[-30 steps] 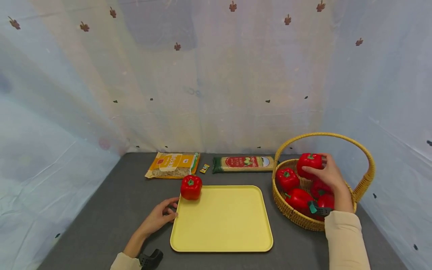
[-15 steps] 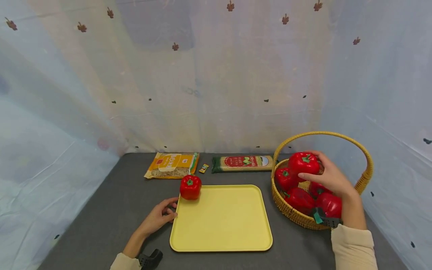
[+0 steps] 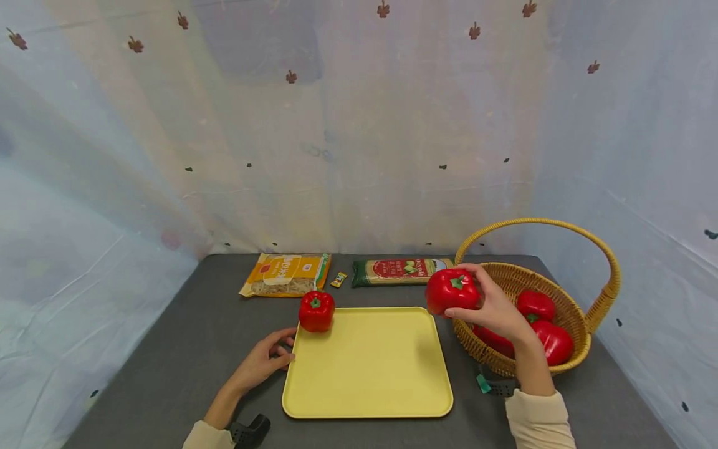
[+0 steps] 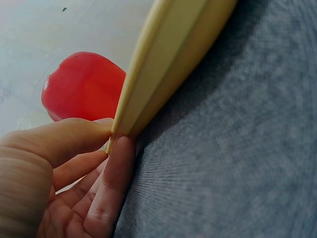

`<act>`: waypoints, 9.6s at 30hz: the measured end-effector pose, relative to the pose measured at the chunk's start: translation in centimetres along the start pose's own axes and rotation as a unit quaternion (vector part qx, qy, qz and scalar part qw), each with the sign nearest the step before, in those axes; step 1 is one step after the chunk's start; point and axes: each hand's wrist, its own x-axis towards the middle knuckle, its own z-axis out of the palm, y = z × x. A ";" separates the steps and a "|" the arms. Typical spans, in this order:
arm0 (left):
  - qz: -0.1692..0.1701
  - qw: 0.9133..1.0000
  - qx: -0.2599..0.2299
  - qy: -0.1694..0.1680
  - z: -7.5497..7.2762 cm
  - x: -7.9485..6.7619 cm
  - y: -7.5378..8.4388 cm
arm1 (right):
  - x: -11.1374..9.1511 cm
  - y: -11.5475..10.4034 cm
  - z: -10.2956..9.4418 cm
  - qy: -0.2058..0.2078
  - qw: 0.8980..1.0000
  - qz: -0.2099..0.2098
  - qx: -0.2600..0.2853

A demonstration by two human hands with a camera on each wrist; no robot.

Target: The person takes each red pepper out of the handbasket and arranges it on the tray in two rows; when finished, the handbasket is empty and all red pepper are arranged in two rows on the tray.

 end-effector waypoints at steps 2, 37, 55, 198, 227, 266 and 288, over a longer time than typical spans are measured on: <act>-0.001 1.000 0.001 -0.001 0.0 0.0 0.0 | 0.6 0.4 1.1 0.008 1.000 0.006 -0.002; -0.011 1.000 -0.014 0.007 0.3 0.9 -3.4 | 7.3 4.4 14.2 0.019 0.998 0.042 -0.037; -0.007 1.000 -0.014 0.004 0.3 1.0 -3.4 | 7.8 6.0 15.8 0.011 0.996 0.075 -0.050; -0.023 0.999 -0.032 -0.001 0.2 0.2 -0.3 | 0.7 7.9 -8.0 -0.023 0.976 0.137 -0.166; -0.009 1.000 -0.020 0.008 0.3 1.0 -3.6 | -0.6 1.7 -2.7 -0.012 0.989 -0.085 0.119; -0.032 0.999 -0.036 -0.006 0.1 0.2 -0.1 | 2.3 7.3 8.1 0.015 0.996 0.070 -0.045; -0.036 0.999 -0.034 -0.003 0.1 0.1 0.3 | 2.3 7.1 7.7 -0.006 0.997 0.065 -0.041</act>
